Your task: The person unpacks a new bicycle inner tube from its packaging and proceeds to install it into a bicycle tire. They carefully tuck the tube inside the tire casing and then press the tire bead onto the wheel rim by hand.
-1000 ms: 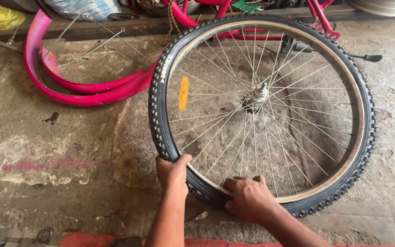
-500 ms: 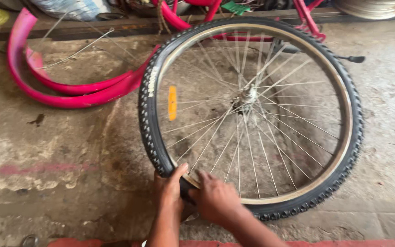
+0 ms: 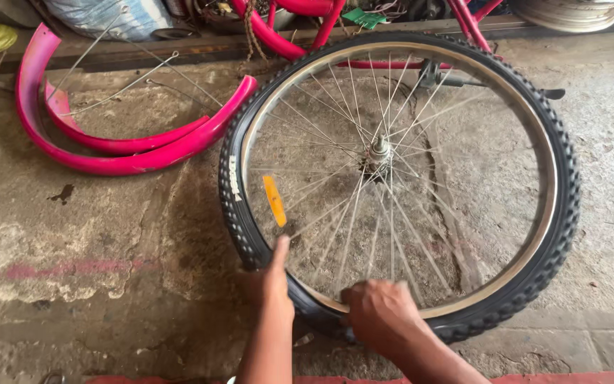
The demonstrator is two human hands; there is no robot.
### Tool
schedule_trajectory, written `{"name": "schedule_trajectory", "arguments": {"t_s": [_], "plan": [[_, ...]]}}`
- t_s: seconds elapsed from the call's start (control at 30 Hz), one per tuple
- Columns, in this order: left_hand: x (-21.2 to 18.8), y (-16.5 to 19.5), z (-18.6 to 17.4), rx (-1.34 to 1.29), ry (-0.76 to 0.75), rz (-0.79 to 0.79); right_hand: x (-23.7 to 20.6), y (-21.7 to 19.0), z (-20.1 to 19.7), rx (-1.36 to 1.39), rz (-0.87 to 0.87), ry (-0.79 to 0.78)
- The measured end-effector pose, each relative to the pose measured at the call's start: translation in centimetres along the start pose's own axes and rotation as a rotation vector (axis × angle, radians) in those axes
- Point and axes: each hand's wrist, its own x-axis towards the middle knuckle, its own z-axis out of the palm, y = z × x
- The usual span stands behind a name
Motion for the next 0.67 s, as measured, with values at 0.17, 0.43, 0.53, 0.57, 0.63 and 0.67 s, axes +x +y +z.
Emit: {"name": "schedule_trajectory", "arguments": {"t_s": [0.17,0.43,0.53,0.57,0.63,0.67], "plan": [[-1.1,-0.1,-0.8,0.353,-0.057,0.081,1.0,-0.7,1.3,0.226,-0.157,0.401],[-0.8,-2.4,-0.8,-0.179,-0.174,-0.039,3.0,-2.5,3.1,0.086,-0.066,0.175],[-1.1,-2.6,-1.1,-0.300,-0.275,-0.098,2.5,-2.8,2.8,0.112,-0.066,0.182],[-1.0,-2.5,-1.1,-0.343,-0.315,-0.107,2.4,-2.7,2.6,0.140,-0.101,0.263],[-0.9,-2.2,-1.6,-0.336,-0.324,-0.035,2.1,-3.0,2.7,0.120,-0.136,0.317],[-0.8,-2.0,-1.7,-0.334,-0.333,0.002,2.0,-3.0,2.8,0.109,-0.151,0.348]]}}
